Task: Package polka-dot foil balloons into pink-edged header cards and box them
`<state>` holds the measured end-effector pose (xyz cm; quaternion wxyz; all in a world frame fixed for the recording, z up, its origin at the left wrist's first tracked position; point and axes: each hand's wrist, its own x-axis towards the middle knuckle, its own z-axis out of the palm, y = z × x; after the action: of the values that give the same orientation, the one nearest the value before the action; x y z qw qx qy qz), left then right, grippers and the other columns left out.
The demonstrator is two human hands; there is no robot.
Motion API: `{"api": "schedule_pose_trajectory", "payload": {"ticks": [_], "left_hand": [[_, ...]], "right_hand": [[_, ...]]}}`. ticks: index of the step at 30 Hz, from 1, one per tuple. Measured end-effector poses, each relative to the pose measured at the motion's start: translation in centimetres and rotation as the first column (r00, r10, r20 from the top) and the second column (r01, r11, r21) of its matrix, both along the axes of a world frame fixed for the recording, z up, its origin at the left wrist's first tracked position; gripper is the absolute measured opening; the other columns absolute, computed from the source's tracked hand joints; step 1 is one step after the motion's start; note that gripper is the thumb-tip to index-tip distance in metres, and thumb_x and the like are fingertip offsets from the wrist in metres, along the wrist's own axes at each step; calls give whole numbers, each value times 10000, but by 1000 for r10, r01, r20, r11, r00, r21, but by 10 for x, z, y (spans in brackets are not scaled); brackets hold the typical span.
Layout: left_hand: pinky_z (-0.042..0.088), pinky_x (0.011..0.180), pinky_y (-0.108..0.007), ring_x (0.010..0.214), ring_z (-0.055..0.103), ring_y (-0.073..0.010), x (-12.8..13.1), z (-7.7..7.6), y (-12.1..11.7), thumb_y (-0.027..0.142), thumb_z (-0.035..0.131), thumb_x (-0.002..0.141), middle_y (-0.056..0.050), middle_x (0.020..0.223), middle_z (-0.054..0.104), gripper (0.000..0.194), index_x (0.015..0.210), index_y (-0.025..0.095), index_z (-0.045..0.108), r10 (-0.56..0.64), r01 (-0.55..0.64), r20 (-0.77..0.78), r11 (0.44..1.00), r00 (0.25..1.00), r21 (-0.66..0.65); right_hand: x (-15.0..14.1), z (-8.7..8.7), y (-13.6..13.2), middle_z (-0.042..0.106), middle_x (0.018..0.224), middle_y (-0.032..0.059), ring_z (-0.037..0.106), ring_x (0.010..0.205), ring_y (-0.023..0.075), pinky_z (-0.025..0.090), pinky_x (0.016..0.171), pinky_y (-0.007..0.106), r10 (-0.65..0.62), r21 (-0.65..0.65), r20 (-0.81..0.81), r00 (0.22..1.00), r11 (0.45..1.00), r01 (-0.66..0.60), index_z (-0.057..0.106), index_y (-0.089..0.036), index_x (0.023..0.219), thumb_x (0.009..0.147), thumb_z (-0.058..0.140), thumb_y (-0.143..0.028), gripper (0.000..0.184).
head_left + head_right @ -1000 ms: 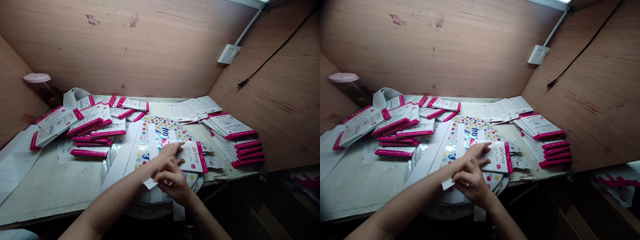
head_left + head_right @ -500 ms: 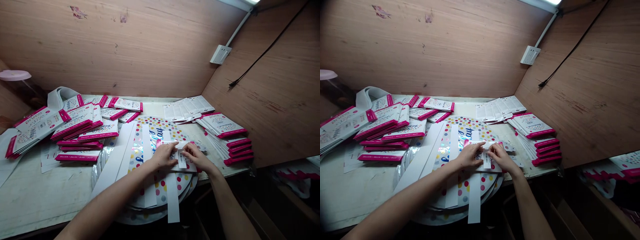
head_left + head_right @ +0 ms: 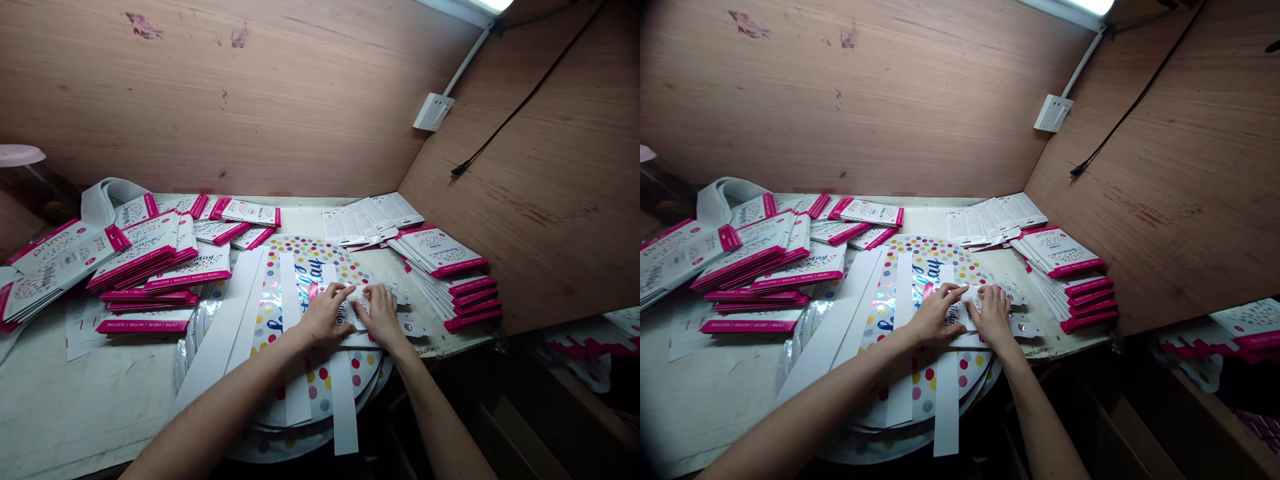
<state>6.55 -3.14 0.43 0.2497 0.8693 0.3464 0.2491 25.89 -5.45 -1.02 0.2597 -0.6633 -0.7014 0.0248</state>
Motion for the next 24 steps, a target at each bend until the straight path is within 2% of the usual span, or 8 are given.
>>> {"api": "schedule_pose_trajectory", "payload": {"ticks": [3,5,8,11,14,18,20,24], "left_hand": [[438,1038,-463,1246,508,-313,-1,0,-2,390,693,780,-164,1494,385,589,1308,183,533,-37,42,-57,995,998,94],[391,1083,-480,1287,460,-318,-2,3,-4,346,637,810,-152,1505,397,553,1322,169,524,-62,80,-127,987,990,139],[382,1079,-475,1275,450,-303,-1,12,-6,302,570,842,-121,1481,450,542,1361,166,489,-58,92,-232,986,971,141],[423,991,-489,1181,499,-314,6,23,0,372,543,889,-126,1329,572,359,1184,178,609,-14,50,-276,991,961,125],[405,956,-531,1130,503,-355,18,31,17,441,638,830,-157,1170,617,356,1049,160,628,52,-23,-293,995,955,101],[374,951,-584,1122,495,-423,36,45,48,539,828,579,-170,1095,628,597,984,153,618,53,-59,-313,998,948,-10],[420,914,-526,1058,545,-391,38,58,60,509,838,563,-132,994,652,512,873,173,609,23,-54,-293,994,956,-97],[490,783,-356,842,615,-250,30,90,67,407,760,695,-25,814,649,311,767,203,537,47,-76,-113,959,993,-273]], "right_hand": [[-1,-2,1,531,1088,133,485,988,306,383,885,482,-48,60,30,998,997,47,478,-177,1143,868,569,-409,370],[-2,-1,-7,534,1104,136,481,1006,316,389,881,493,-49,79,67,997,996,44,475,-187,1184,877,566,-421,397],[-2,-1,-36,503,1229,159,444,1104,366,373,897,560,-76,122,140,987,991,59,442,-228,1276,874,579,-494,501],[-4,-5,-78,431,1339,204,398,1166,424,363,891,623,-190,183,142,971,969,163,420,-221,1315,860,573,-574,595],[-9,-14,-109,502,1166,211,463,1033,395,421,819,566,-328,230,7,945,920,318,459,-179,1251,836,580,-631,626],[-16,-24,-119,553,942,133,515,865,318,452,755,476,-336,269,-192,922,885,379,490,-202,1094,880,545,-596,452],[-15,-25,-116,554,884,105,516,806,292,450,741,457,-342,317,-249,906,856,410,508,-210,1048,889,559,-564,391],[-11,-19,-108,572,868,91,558,796,263,480,734,416,-309,363,-466,829,788,498,543,-196,1045,891,600,-496,342]]}}
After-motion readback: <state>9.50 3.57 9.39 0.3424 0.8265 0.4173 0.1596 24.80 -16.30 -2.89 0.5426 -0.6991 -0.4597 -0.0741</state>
